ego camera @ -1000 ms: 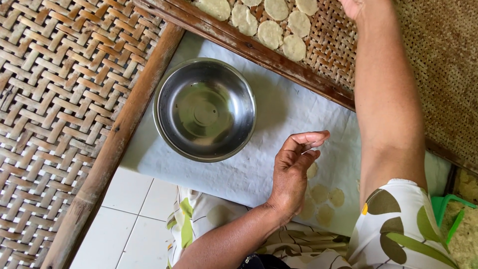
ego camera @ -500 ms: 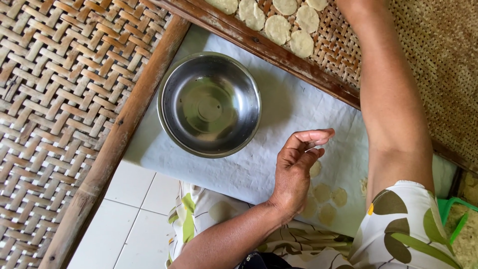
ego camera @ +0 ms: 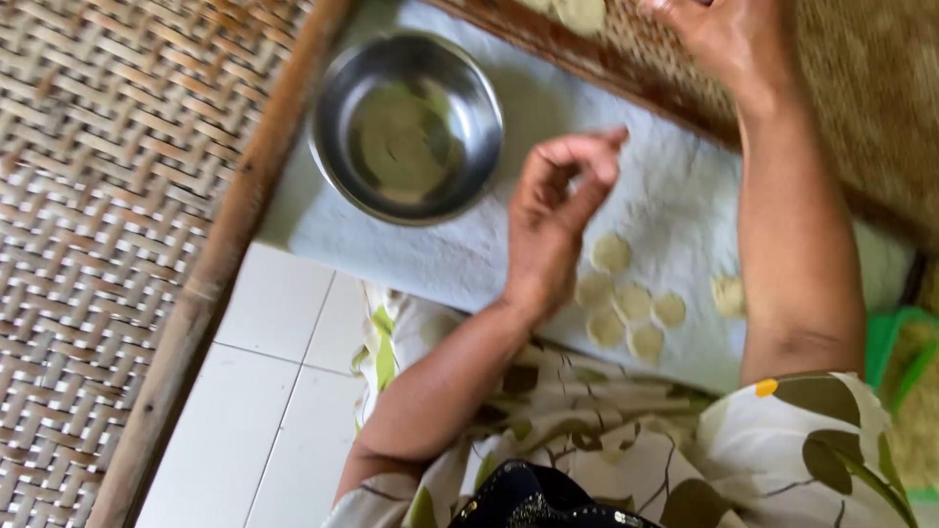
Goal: Cutting circular dough pieces using a small round cutter and filling them to shape small pastries.
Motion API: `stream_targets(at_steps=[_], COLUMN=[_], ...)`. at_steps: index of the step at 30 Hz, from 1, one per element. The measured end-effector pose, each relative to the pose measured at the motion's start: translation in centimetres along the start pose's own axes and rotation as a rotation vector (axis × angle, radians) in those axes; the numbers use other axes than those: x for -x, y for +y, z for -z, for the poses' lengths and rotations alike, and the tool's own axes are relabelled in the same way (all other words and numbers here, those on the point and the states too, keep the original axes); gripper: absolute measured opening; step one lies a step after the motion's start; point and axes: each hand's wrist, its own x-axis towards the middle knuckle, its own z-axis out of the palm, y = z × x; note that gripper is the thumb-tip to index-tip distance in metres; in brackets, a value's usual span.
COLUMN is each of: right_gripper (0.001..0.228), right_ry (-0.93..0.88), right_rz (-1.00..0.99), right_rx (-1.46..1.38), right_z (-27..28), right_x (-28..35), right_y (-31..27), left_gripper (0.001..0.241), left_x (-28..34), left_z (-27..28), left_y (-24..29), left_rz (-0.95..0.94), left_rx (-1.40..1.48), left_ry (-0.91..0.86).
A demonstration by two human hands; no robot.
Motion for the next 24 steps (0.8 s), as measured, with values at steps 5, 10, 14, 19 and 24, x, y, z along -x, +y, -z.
stream_targets(at_steps=[5, 10, 14, 19, 24], right_gripper=[0.007, 0.01, 0.017, 0.025, 0.026], right_ry=[-0.154, -0.157, -0.138, -0.111, -0.193], right_rz=[-0.398, -0.375, -0.393, -0.395, -0.398], right_rx=[-0.575, -0.343, -0.322, -0.302, -0.154], right_z=[4.7, 4.6, 2.4, 2.7, 2.0], right_x=[9.1, 16.1, 19.4, 18.4, 17.5], right_y=[-10.7, -14.0, -13.8, -17.4, -18.9], left_gripper=[0.01, 0.006, 0.038, 0.036, 0.037], left_x=[0.0, -0.2, -0.2, -0.5, -0.7], left_z=[-0.1, 0.0, -0.4, -0.2, 0.1], left_y=[0.6, 0.3, 0.5, -0.3, -0.4], left_rz=[-0.107, -0.154, -0.142, -0.082, -0.039], left_rx=[-0.155, -0.224, -0.221, -0.135, -0.193], left_ry=[-0.103, -0.141, -0.155, -0.155, -0.159])
